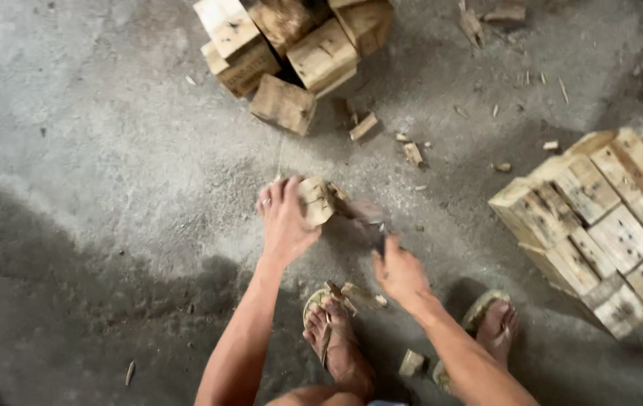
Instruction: The person repeatedly picks up small wooden blocks and strikes them with a hammer to break them into smaller pieces. The person places the broken pieces on the floor and continues the process with additional blocks from a nearby pile.
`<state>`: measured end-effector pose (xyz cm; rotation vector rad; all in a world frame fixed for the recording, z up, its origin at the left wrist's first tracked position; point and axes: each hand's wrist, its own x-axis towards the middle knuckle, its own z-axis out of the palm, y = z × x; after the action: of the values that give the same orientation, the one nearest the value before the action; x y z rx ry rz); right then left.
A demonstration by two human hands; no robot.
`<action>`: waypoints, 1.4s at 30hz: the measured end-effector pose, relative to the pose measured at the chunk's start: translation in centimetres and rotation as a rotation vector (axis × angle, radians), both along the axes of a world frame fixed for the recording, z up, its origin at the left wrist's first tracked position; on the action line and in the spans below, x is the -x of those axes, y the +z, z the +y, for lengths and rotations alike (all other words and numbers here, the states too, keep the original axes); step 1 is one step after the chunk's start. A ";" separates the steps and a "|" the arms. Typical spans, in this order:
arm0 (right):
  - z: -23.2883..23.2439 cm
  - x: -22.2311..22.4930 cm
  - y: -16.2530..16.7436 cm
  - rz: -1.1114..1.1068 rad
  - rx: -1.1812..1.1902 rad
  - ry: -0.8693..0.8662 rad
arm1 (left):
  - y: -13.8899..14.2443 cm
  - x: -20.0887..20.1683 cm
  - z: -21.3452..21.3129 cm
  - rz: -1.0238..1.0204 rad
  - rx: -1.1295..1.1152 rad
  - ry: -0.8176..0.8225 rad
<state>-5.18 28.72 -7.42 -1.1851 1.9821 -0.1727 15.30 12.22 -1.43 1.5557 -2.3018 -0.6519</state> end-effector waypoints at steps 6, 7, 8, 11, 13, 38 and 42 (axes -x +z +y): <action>-0.8 6.0 0.2 0.123 0.146 -0.389 | -5.9 -1.3 2.5 0.309 0.090 0.231; -1.0 7.3 0.8 0.103 0.060 -0.467 | -6.9 -1.3 2.8 0.303 0.118 0.236; -1.1 8.2 1.2 0.117 0.197 -0.442 | -8.0 -1.3 3.1 0.297 0.146 0.244; -1.4 9.4 2.8 0.047 0.436 -0.446 | -9.9 -0.8 3.6 0.188 0.278 0.209; -1.6 8.8 4.0 -0.130 0.334 -0.589 | -9.9 -0.4 4.2 0.213 0.249 0.284; -9.5 3.1 9.6 -0.382 0.556 -0.279 | -5.0 -1.5 -13.5 0.459 0.282 0.339; -12.7 4.9 12.3 -0.329 0.786 -0.066 | -3.9 -1.3 -15.3 0.362 0.214 0.280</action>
<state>-10.12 16.02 4.89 -1.4355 1.6868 -1.1855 16.56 -3.03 -5.36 1.4814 -1.7865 -0.5410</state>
